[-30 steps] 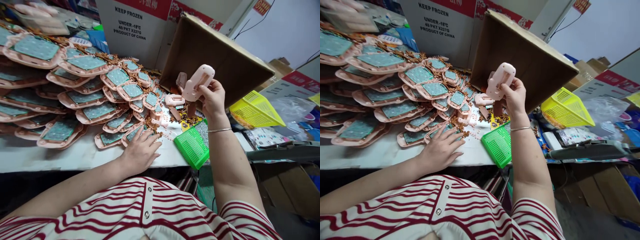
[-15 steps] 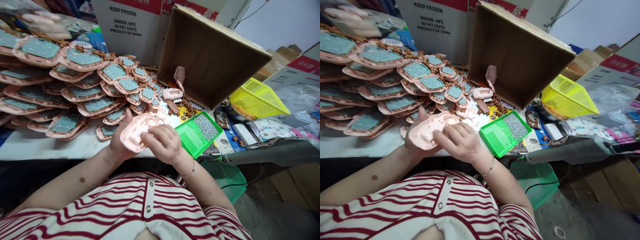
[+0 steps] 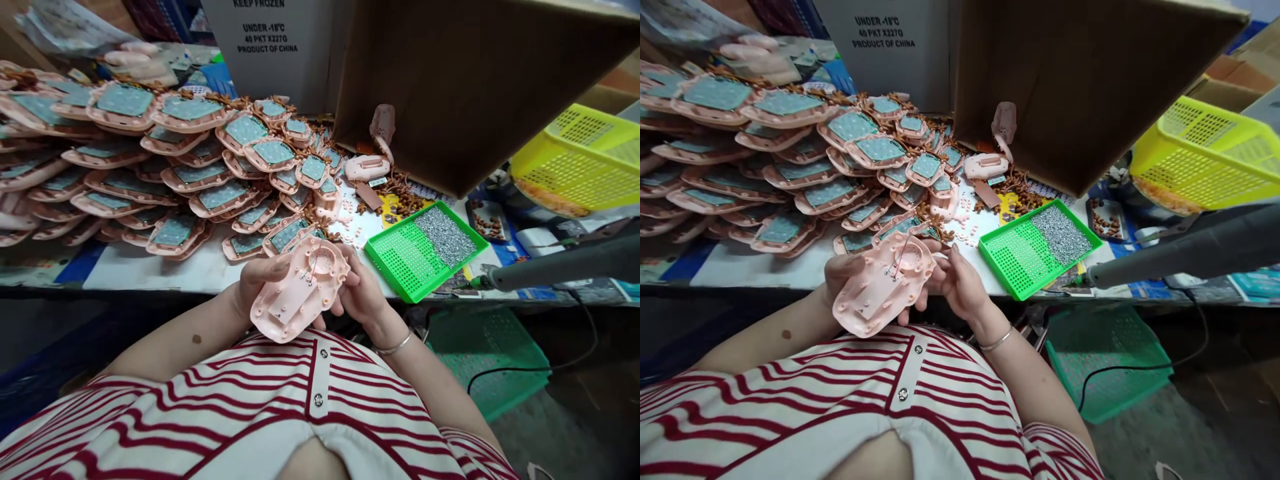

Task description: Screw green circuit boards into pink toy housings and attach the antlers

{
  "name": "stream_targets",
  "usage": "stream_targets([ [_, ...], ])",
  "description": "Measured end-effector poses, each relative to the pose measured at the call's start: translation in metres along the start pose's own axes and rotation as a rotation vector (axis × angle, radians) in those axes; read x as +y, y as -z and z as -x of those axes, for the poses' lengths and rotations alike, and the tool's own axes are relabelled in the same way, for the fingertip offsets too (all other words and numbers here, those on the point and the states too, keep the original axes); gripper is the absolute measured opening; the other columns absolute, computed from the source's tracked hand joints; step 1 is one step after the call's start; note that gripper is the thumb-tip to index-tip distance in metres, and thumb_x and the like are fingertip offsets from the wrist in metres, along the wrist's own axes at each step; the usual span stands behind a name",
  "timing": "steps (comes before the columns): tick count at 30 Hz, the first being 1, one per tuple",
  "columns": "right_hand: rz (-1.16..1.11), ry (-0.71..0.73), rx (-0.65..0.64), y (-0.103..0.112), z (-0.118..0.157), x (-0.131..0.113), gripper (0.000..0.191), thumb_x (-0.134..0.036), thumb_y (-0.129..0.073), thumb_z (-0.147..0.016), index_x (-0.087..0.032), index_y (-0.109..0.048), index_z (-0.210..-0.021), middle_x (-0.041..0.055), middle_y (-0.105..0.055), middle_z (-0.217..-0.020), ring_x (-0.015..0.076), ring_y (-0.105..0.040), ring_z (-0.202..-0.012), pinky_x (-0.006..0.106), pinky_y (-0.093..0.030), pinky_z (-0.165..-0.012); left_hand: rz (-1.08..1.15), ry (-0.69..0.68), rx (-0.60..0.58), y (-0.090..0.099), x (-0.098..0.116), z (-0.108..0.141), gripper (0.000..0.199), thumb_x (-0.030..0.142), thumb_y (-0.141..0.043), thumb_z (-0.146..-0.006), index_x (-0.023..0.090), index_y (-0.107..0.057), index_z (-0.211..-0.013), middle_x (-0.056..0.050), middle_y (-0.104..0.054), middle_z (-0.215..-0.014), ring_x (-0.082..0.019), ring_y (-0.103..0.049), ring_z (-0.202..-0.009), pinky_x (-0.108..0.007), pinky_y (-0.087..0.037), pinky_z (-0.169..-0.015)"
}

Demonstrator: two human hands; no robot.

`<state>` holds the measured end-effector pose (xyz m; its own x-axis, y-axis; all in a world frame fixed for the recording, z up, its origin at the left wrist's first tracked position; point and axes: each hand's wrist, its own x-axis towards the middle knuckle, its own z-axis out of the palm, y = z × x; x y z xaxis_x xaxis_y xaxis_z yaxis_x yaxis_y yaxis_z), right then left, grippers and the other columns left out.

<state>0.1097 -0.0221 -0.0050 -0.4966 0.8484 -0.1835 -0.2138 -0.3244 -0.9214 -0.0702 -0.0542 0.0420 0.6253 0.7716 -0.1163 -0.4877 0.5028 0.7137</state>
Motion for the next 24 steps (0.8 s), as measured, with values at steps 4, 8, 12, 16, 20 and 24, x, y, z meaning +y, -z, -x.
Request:
stream_targets([
  [4,-0.252,-0.110,-0.064,-0.008,-0.001,-0.005,0.066,-0.082,-0.044,-0.082,-0.027,-0.064,-0.113,-0.0078,-0.048,-0.054,0.0104,-0.043,-0.040,0.023,-0.042,-0.042,0.001,0.145,-0.075,0.002,-0.004,0.003,0.099,0.053,-0.072,-0.058,0.014,-0.046,-0.144,-0.025,-0.071,-0.113,-0.038,-0.073,-0.076,-0.041,-0.057,-0.051],
  [8,-0.365,-0.064,-0.058,0.000,0.002,-0.013,0.058,-0.070,-0.065,-0.078,-0.026,-0.063,-0.116,-0.0081,-0.054,-0.060,0.0077,-0.047,-0.044,0.020,-0.042,-0.043,0.020,0.212,-0.099,0.008,-0.005,0.008,0.095,0.048,-0.074,-0.058,0.015,-0.048,-0.143,-0.023,-0.073,-0.107,-0.036,-0.074,-0.072,-0.041,-0.058,-0.054],
  [12,-0.323,0.045,-0.012,0.013,0.009,-0.014,0.069,-0.030,-0.087,-0.062,-0.029,-0.058,-0.124,-0.0050,-0.069,-0.082,0.0110,-0.065,-0.068,0.024,-0.056,-0.064,0.062,0.176,-0.071,0.009,-0.006,0.012,0.073,0.042,-0.075,-0.064,0.014,-0.060,-0.129,-0.017,-0.075,-0.092,-0.030,-0.073,-0.074,-0.033,-0.058,-0.055],
  [16,-0.103,0.209,0.167,0.025,0.008,-0.008,0.067,-0.021,-0.080,-0.064,-0.030,-0.059,-0.126,-0.0029,-0.072,-0.093,0.0142,-0.068,-0.079,0.032,-0.060,-0.077,0.000,0.203,-0.003,0.013,-0.008,0.013,0.061,0.040,-0.079,-0.064,0.010,-0.066,-0.115,-0.017,-0.074,-0.092,-0.026,-0.072,-0.073,-0.032,-0.060,-0.059],
  [20,0.337,0.488,0.311,0.025,0.018,-0.019,0.054,-0.019,-0.071,-0.074,-0.029,-0.061,-0.126,0.0033,-0.072,-0.114,0.0192,-0.069,-0.095,0.039,-0.060,-0.086,-0.041,0.159,0.086,0.016,-0.012,0.011,0.062,0.040,-0.082,-0.065,0.014,-0.063,-0.118,-0.014,-0.075,-0.091,-0.026,-0.073,-0.075,-0.033,-0.062,-0.062],
  [24,0.879,0.762,0.064,0.005,0.044,-0.045,0.062,-0.008,-0.056,-0.083,-0.030,-0.051,-0.140,0.0071,-0.068,-0.129,0.0222,-0.067,-0.115,0.041,-0.058,-0.097,0.088,0.037,0.202,0.010,-0.014,0.002,0.049,0.045,-0.070,-0.079,0.015,-0.065,-0.118,-0.006,-0.073,-0.079,-0.022,-0.072,-0.066,-0.031,-0.060,-0.060],
])
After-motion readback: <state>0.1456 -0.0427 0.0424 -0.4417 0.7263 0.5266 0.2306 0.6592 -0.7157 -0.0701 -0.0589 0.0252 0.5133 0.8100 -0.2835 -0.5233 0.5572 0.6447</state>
